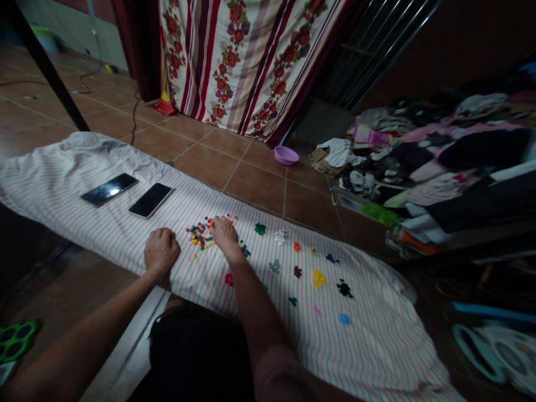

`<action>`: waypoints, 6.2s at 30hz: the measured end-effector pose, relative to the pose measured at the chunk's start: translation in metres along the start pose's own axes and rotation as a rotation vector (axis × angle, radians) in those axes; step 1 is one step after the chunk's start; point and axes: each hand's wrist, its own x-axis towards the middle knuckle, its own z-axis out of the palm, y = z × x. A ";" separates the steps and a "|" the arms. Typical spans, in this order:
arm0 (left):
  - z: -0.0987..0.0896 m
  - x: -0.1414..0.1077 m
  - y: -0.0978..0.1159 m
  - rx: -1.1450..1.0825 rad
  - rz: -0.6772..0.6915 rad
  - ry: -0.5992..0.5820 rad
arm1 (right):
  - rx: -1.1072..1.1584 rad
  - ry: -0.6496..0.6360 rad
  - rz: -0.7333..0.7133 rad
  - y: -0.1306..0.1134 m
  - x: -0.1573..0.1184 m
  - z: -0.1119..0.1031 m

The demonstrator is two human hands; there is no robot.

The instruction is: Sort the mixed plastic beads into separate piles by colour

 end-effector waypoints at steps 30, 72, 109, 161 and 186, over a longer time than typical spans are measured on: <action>0.001 -0.001 -0.001 0.031 0.022 0.043 | 0.299 0.246 0.136 0.108 -0.086 -0.009; 0.000 0.000 0.002 0.014 0.012 0.017 | -0.026 -0.041 -0.013 0.023 0.048 -0.006; 0.000 -0.001 0.000 0.013 0.018 0.018 | 0.284 0.084 0.136 0.114 -0.068 -0.028; -0.001 0.001 0.000 0.006 0.015 0.011 | -0.060 -0.112 -0.393 -0.012 -0.009 0.009; 0.000 -0.001 0.000 0.020 0.005 0.007 | 0.222 0.214 -0.006 0.098 -0.077 -0.036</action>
